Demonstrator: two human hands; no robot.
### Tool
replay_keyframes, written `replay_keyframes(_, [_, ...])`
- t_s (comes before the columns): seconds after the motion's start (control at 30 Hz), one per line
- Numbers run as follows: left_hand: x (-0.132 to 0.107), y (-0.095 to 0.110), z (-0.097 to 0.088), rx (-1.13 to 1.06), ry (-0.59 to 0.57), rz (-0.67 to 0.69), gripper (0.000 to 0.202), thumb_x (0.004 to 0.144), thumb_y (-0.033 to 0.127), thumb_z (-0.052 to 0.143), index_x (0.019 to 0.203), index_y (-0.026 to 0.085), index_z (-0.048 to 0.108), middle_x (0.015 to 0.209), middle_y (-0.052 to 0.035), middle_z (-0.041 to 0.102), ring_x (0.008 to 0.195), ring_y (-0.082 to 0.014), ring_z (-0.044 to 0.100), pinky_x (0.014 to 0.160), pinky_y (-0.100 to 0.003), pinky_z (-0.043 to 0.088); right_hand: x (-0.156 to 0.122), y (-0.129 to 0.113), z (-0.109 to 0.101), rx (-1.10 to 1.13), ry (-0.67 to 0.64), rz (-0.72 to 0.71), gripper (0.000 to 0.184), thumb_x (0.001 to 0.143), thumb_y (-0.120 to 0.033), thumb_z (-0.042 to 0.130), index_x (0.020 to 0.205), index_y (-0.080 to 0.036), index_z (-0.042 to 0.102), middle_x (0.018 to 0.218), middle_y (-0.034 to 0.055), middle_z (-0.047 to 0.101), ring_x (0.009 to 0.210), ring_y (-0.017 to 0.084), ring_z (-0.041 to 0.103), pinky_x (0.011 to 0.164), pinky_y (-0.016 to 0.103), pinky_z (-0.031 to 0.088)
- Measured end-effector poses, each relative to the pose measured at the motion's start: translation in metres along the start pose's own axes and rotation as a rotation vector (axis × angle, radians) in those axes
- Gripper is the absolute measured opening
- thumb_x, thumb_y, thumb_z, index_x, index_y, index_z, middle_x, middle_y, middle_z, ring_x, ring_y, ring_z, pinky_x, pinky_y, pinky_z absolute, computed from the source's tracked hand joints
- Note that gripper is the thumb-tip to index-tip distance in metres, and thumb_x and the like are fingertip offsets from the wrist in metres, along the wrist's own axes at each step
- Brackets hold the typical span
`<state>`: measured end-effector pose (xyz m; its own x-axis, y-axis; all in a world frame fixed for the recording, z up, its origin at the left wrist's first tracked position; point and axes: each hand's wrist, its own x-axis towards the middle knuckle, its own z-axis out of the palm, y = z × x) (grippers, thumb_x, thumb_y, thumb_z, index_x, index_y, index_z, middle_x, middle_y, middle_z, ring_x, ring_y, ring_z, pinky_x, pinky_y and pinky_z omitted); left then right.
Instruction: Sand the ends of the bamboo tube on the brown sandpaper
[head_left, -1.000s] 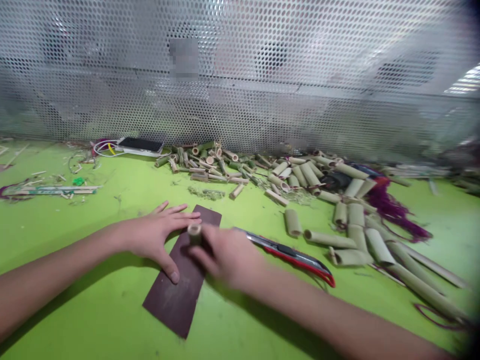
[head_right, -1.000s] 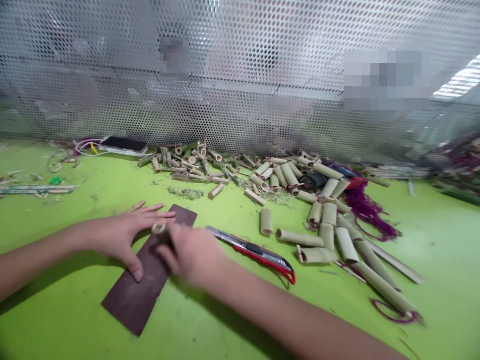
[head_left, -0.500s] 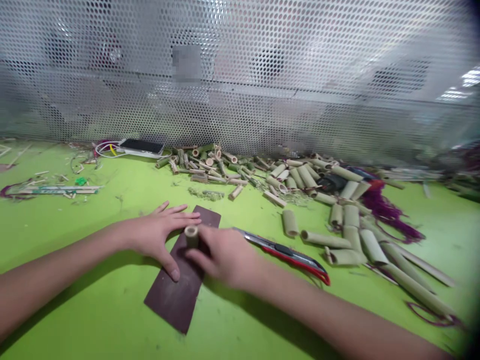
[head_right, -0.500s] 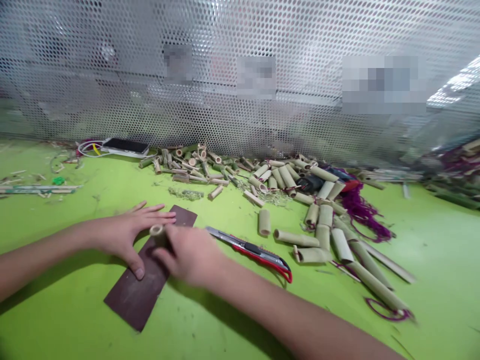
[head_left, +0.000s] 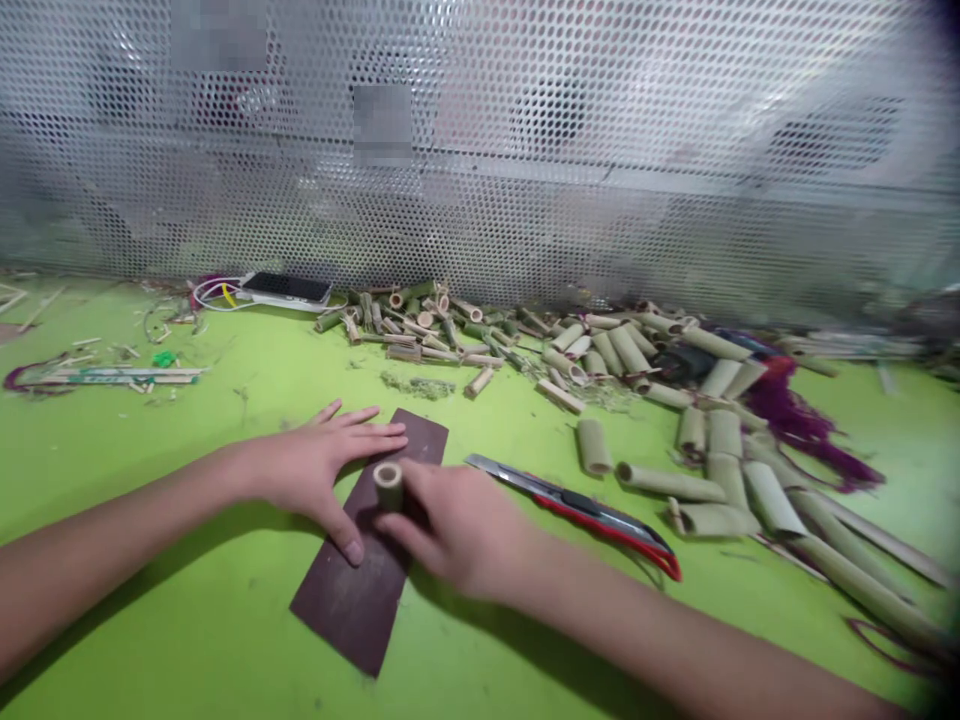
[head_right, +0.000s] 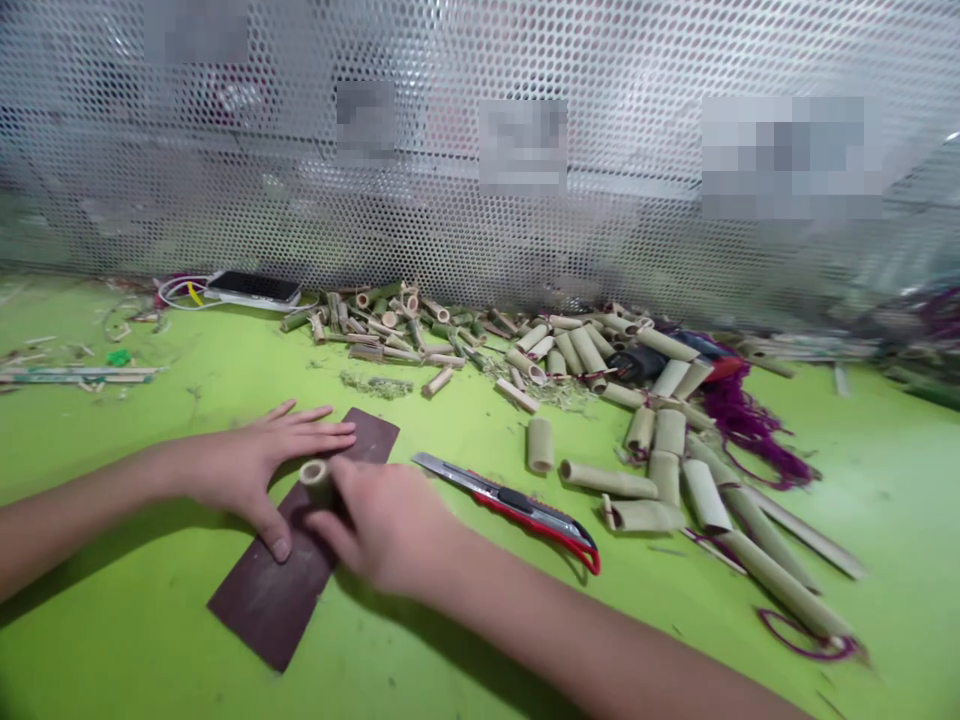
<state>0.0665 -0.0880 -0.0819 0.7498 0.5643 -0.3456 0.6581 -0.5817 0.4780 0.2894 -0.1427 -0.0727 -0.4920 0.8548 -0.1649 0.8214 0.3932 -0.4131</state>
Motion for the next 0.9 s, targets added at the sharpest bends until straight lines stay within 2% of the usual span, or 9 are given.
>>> replay_keyframes(0.1, [-0.0006, 0.0024, -0.0017, 0.002, 0.004, -0.012, 0.118, 0.071, 0.068, 0.079, 0.164, 0.036, 0.014, 0.172, -0.0016, 0.004, 0.158, -0.0368, -0.005, 0.123, -0.067, -0.008, -0.0014, -0.0014, -0.0004, -0.021, 0.124, 0.126, 0.018, 0.099, -0.035, 0.058, 0.103, -0.018, 0.063, 0.086, 0.0069, 0.072, 0.069, 0.02, 0.065, 0.058, 0.029, 0.045])
replay_keyframes(0.23, [-0.0007, 0.005, -0.003, 0.002, -0.018, -0.036, 0.117, 0.07, 0.067, 0.079, 0.163, 0.037, 0.016, 0.172, 0.0006, 0.005, 0.158, -0.0368, -0.006, 0.123, -0.068, -0.007, -0.0036, -0.0037, 0.0011, 0.03, -0.024, -0.112, 0.016, 0.094, -0.035, 0.066, 0.098, -0.02, 0.065, 0.087, 0.0039, 0.074, 0.07, 0.019, 0.066, 0.063, 0.029, 0.046])
replay_keyframes(0.27, [-0.0005, 0.0051, -0.0028, 0.005, -0.015, -0.034, 0.117, 0.07, 0.067, 0.079, 0.163, 0.037, 0.016, 0.172, 0.0002, 0.005, 0.158, -0.0367, -0.006, 0.124, -0.067, -0.007, -0.0035, -0.0035, 0.0015, 0.038, 0.0, -0.097, 0.016, 0.094, -0.035, 0.065, 0.099, -0.02, 0.065, 0.089, 0.004, 0.074, 0.071, 0.019, 0.066, 0.063, 0.03, 0.046])
replay_keyframes(0.37, [0.0, 0.0055, -0.0023, 0.014, -0.007, -0.043, 0.118, 0.07, 0.067, 0.079, 0.163, 0.036, 0.015, 0.172, -0.0017, 0.004, 0.159, -0.0347, -0.005, 0.124, -0.065, -0.009, -0.0028, -0.0033, 0.0029, 0.022, 0.137, 0.079, 0.017, 0.098, -0.033, 0.06, 0.104, -0.018, 0.064, 0.093, 0.0071, 0.074, 0.074, 0.02, 0.067, 0.063, 0.03, 0.048])
replay_keyframes(0.4, [0.0001, 0.0058, -0.0023, 0.02, -0.016, -0.046, 0.118, 0.071, 0.067, 0.079, 0.164, 0.035, 0.014, 0.172, -0.0021, 0.004, 0.159, -0.0339, -0.005, 0.124, -0.064, -0.01, -0.0031, -0.0039, 0.0035, 0.028, 0.115, 0.065, 0.016, 0.097, -0.033, 0.06, 0.102, -0.018, 0.064, 0.093, 0.0071, 0.074, 0.074, 0.021, 0.067, 0.062, 0.03, 0.048])
replay_keyframes(0.5, [-0.0002, 0.0068, -0.0031, 0.041, -0.036, -0.039, 0.117, 0.072, 0.067, 0.078, 0.164, 0.035, 0.013, 0.172, -0.003, 0.006, 0.159, -0.0331, -0.004, 0.123, -0.065, -0.01, -0.0041, -0.0067, 0.0043, 0.063, -0.007, -0.106, 0.017, 0.096, -0.035, 0.063, 0.098, -0.019, 0.066, 0.092, 0.0057, 0.074, 0.074, 0.02, 0.067, 0.065, 0.031, 0.049])
replay_keyframes(0.63, [-0.0007, 0.0055, -0.0042, 0.051, -0.032, -0.037, 0.121, 0.069, 0.068, 0.08, 0.164, 0.033, 0.013, 0.172, -0.0047, 0.004, 0.159, -0.0348, -0.005, 0.124, -0.065, -0.007, -0.0031, -0.0072, 0.0026, 0.064, 0.105, 0.035, 0.02, 0.098, -0.036, 0.062, 0.105, -0.018, 0.067, 0.094, 0.0077, 0.075, 0.075, 0.02, 0.068, 0.064, 0.03, 0.048])
replay_keyframes(0.77, [-0.0007, 0.0042, -0.0042, 0.029, -0.036, -0.032, 0.124, 0.067, 0.069, 0.081, 0.164, 0.034, 0.012, 0.172, -0.0041, 0.001, 0.157, -0.0383, -0.008, 0.123, -0.069, -0.006, -0.0027, -0.006, 0.0022, 0.075, 0.026, -0.034, 0.021, 0.096, -0.039, 0.064, 0.096, -0.018, 0.068, 0.088, 0.0058, 0.074, 0.07, 0.019, 0.066, 0.062, 0.029, 0.046])
replay_keyframes(0.9, [-0.0009, 0.0054, -0.0047, 0.036, -0.049, -0.031, 0.129, 0.063, 0.074, 0.082, 0.164, 0.033, 0.012, 0.172, -0.0049, 0.001, 0.157, -0.0385, -0.008, 0.123, -0.067, -0.009, -0.004, -0.007, 0.0023, 0.053, 0.1, 0.073, 0.02, 0.098, -0.036, 0.061, 0.103, -0.018, 0.066, 0.094, 0.0079, 0.075, 0.075, 0.02, 0.068, 0.064, 0.03, 0.048])
